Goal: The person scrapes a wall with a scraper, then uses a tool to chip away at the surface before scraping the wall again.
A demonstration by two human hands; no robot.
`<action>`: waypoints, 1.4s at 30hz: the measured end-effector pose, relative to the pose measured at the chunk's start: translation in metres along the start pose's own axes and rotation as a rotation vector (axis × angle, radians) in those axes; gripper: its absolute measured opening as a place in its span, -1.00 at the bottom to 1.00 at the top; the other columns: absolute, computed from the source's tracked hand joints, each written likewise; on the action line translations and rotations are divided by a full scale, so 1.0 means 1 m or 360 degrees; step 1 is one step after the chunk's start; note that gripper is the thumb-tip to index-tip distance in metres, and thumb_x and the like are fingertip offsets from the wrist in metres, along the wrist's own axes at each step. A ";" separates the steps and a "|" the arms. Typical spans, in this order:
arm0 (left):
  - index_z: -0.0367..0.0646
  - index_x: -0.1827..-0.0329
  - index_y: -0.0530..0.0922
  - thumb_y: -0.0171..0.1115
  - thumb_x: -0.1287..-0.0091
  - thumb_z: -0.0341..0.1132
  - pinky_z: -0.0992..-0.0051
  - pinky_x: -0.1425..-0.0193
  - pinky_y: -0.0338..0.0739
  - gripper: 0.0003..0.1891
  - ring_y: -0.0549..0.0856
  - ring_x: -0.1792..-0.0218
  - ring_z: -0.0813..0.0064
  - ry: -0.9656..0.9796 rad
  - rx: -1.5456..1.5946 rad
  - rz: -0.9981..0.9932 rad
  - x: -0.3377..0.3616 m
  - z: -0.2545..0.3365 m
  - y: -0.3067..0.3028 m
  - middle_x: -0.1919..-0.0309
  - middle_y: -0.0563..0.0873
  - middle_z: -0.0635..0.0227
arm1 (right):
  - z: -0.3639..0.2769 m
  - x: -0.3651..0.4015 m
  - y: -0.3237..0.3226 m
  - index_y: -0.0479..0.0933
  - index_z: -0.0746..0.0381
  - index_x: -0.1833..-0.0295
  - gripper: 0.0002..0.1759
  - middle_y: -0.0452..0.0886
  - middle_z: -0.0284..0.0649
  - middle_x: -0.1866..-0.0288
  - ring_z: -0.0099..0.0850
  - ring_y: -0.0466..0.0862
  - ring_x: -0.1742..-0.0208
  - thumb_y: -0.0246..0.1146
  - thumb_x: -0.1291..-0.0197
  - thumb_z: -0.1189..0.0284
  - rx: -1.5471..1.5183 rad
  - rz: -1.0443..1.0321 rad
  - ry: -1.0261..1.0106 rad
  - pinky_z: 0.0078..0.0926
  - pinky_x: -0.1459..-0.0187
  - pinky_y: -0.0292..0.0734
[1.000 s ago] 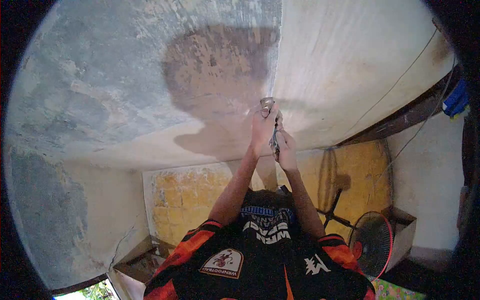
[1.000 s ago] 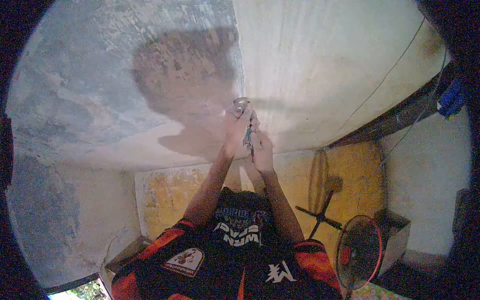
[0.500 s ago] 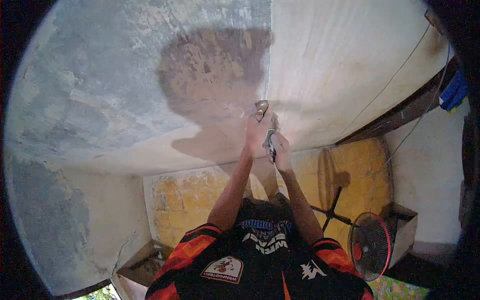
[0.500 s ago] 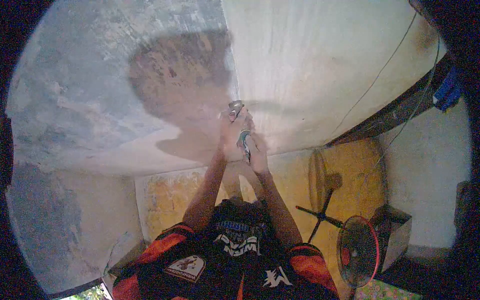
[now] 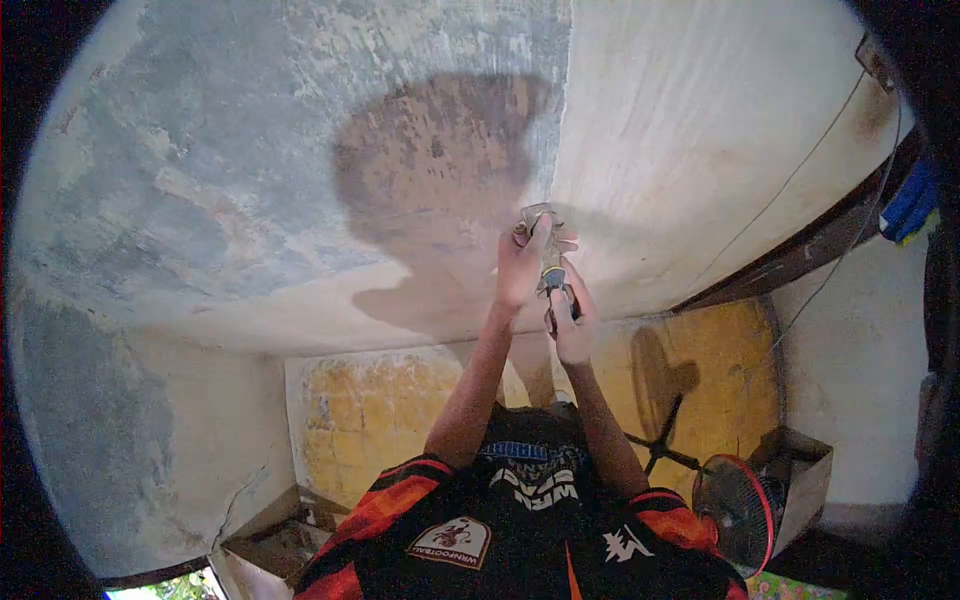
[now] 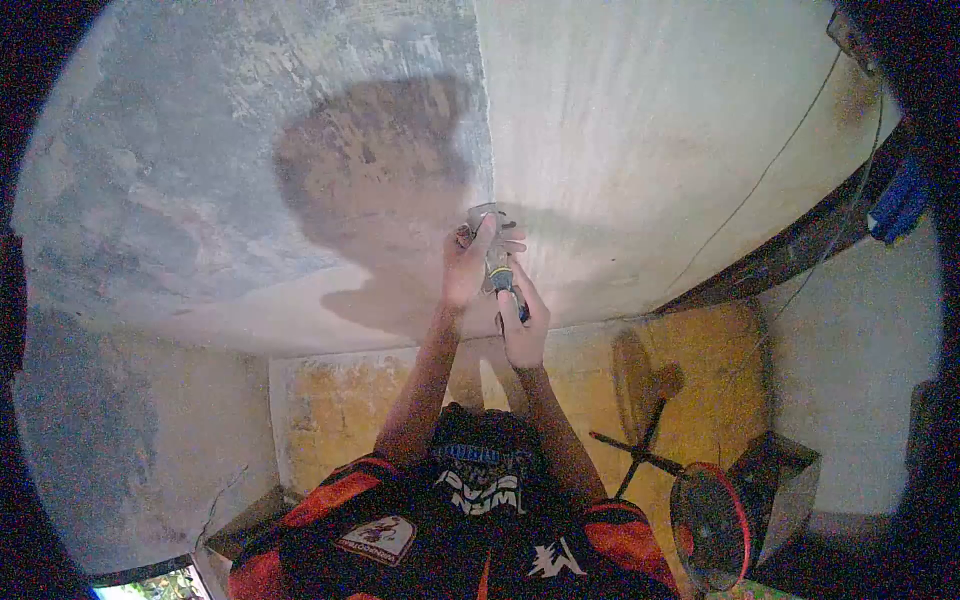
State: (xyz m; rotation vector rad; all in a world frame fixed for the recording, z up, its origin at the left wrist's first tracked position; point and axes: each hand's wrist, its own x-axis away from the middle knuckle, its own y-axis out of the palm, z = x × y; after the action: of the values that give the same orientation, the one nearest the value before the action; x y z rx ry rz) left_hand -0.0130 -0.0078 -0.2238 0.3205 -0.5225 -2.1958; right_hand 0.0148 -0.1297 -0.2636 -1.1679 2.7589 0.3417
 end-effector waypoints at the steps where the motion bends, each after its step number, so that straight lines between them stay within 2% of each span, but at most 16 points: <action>1: -0.34 0.10 0.57 0.11 -0.50 -0.18 0.46 0.28 0.65 -0.68 0.76 0.36 0.37 -0.0015 -0.0020 0.0018 0.000 0.000 0.002 0.36 0.75 0.13 | -0.005 0.000 0.000 0.35 0.29 -0.43 -0.46 0.57 -0.39 0.26 -0.72 0.39 0.47 0.12 -0.33 0.52 -0.0046 0.0013 0.0087 -0.73 0.44 0.31; 4: -0.29 0.15 0.58 0.11 -0.50 -0.19 0.50 0.39 0.60 -0.71 0.71 0.46 0.46 -0.0060 -0.0061 0.0064 -0.001 -0.005 0.002 0.46 0.71 0.25 | 0.008 -0.002 -0.005 0.26 0.25 -0.49 -0.44 0.48 -0.40 0.41 -0.73 0.31 0.64 0.09 -0.42 0.38 -0.0123 -0.0090 0.0069 -0.72 0.63 0.18; 10: -0.22 0.29 0.55 0.12 -0.50 -0.21 0.53 0.51 0.49 -0.74 0.59 0.58 0.59 -0.0033 -0.0060 0.0187 0.004 -0.005 0.012 0.57 0.61 0.41 | 0.020 -0.005 -0.006 0.25 0.25 -0.49 -0.45 0.45 -0.43 0.46 -0.74 0.26 0.66 0.06 -0.44 0.38 -0.0050 -0.0048 0.0074 -0.72 0.62 0.16; 13: -0.20 0.33 0.52 0.13 -0.49 -0.24 0.55 0.52 0.46 -0.75 0.56 0.59 0.62 0.0044 -0.0167 0.0244 -0.003 -0.013 0.009 0.58 0.58 0.44 | 0.003 -0.005 -0.003 0.41 0.24 -0.39 -0.51 0.53 -0.44 0.38 -0.72 0.37 0.49 0.14 -0.36 0.48 -0.0189 0.0014 0.0215 -0.71 0.46 0.28; 14: -0.20 0.35 0.52 0.14 -0.49 -0.25 0.55 0.53 0.45 -0.75 0.55 0.59 0.63 0.0074 -0.0243 0.0265 -0.003 -0.012 0.010 0.59 0.57 0.45 | 0.005 -0.004 -0.003 0.42 0.25 -0.39 -0.52 0.52 -0.45 0.40 -0.72 0.37 0.49 0.14 -0.36 0.48 -0.0138 0.0028 0.0197 -0.71 0.47 0.28; 19: -0.21 0.42 0.52 0.13 -0.49 -0.26 0.57 0.52 0.41 -0.71 0.54 0.58 0.64 0.0150 -0.0085 0.0256 0.000 0.016 0.030 0.61 0.57 0.45 | -0.009 -0.015 -0.003 0.43 0.23 -0.38 -0.54 0.45 -0.50 0.52 -0.72 0.35 0.56 0.12 -0.38 0.46 -0.0116 0.0018 0.0176 -0.70 0.53 0.26; 23: -0.24 0.45 0.54 0.11 -0.50 -0.25 0.55 0.52 0.42 -0.67 0.56 0.59 0.63 0.0305 -0.0159 0.0139 -0.013 0.061 0.045 0.61 0.61 0.42 | -0.036 -0.041 0.003 0.32 0.22 -0.46 -0.49 0.36 -0.51 0.51 -0.75 0.27 0.61 0.06 -0.46 0.35 -0.0029 -0.0128 0.0058 -0.74 0.58 0.14; 25: -0.26 0.41 0.57 0.10 -0.50 -0.23 0.52 0.50 0.45 -0.67 0.59 0.59 0.59 0.0237 -0.0265 0.0119 -0.008 0.042 0.033 0.58 0.66 0.35 | -0.041 -0.030 0.003 0.33 0.22 -0.45 -0.50 0.37 -0.50 0.50 -0.75 0.28 0.60 0.06 -0.46 0.34 -0.0064 -0.0094 0.0053 -0.74 0.58 0.15; 26: -0.27 0.41 0.58 0.10 -0.50 -0.22 0.51 0.49 0.46 -0.66 0.60 0.58 0.59 0.0172 -0.0271 0.0094 -0.006 0.023 0.023 0.58 0.67 0.33 | -0.037 -0.020 0.003 0.32 0.23 -0.46 -0.49 0.38 -0.50 0.50 -0.75 0.27 0.61 0.06 -0.46 0.34 -0.0101 -0.0051 0.0186 -0.73 0.58 0.16; 28: -0.26 0.38 0.58 0.11 -0.50 -0.19 0.51 0.44 0.52 -0.66 0.65 0.53 0.56 0.0106 -0.0158 0.0091 0.000 -0.009 0.011 0.54 0.71 0.30 | 0.005 -0.007 -0.010 0.30 0.22 -0.47 -0.48 0.37 -0.50 0.50 -0.75 0.27 0.62 0.06 -0.46 0.34 0.0041 -0.0061 0.0078 -0.73 0.59 0.16; 32: -0.25 0.34 0.56 0.13 -0.49 -0.17 0.50 0.39 0.57 -0.68 0.68 0.48 0.56 -0.0012 -0.0257 0.0074 0.012 -0.004 0.010 0.51 0.71 0.29 | 0.004 -0.009 -0.009 0.40 0.22 -0.41 -0.51 0.44 -0.47 0.45 -0.71 0.38 0.50 0.11 -0.37 0.48 -0.0051 -0.0030 0.0053 -0.69 0.48 0.29; 34: -0.24 0.32 0.55 0.14 -0.49 -0.17 0.50 0.38 0.59 -0.69 0.69 0.48 0.56 0.0008 -0.0121 0.0023 0.010 0.004 0.016 0.51 0.71 0.29 | -0.006 -0.010 -0.006 0.40 0.23 -0.41 -0.51 0.43 -0.47 0.45 -0.70 0.38 0.51 0.12 -0.37 0.47 -0.0085 -0.0011 0.0133 -0.69 0.48 0.29; 37: -0.26 0.29 0.54 0.12 -0.50 -0.18 0.50 0.40 0.58 -0.70 0.68 0.50 0.56 0.0006 -0.0181 -0.0006 0.008 -0.004 0.009 0.51 0.71 0.29 | 0.001 -0.009 -0.006 0.40 0.23 -0.40 -0.51 0.43 -0.47 0.46 -0.70 0.37 0.52 0.12 -0.38 0.45 -0.0096 -0.0018 0.0152 -0.69 0.49 0.28; 40: -0.25 0.38 0.55 0.11 -0.50 -0.18 0.51 0.43 0.55 -0.66 0.67 0.53 0.55 0.0057 -0.0076 0.0089 0.009 -0.010 0.013 0.55 0.69 0.30 | 0.006 -0.009 -0.006 0.39 0.24 -0.41 -0.52 0.44 -0.46 0.47 -0.69 0.37 0.53 0.12 -0.40 0.44 -0.0072 -0.0014 0.0125 -0.68 0.50 0.28; 42: -0.25 0.45 0.54 0.11 -0.51 -0.17 0.53 0.45 0.52 -0.62 0.65 0.55 0.56 0.0090 -0.0308 0.0077 0.005 0.021 0.023 0.59 0.67 0.31 | -0.002 -0.012 -0.003 0.34 0.24 -0.44 -0.50 0.41 -0.47 0.50 -0.71 0.33 0.57 0.09 -0.43 0.40 -0.0094 -0.0043 0.0114 -0.70 0.55 0.22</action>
State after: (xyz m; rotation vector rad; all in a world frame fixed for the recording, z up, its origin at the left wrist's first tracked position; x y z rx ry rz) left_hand -0.0086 -0.0196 -0.1948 0.2623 -0.2808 -2.1636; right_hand 0.0253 -0.1238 -0.2600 -1.2538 2.8094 0.3882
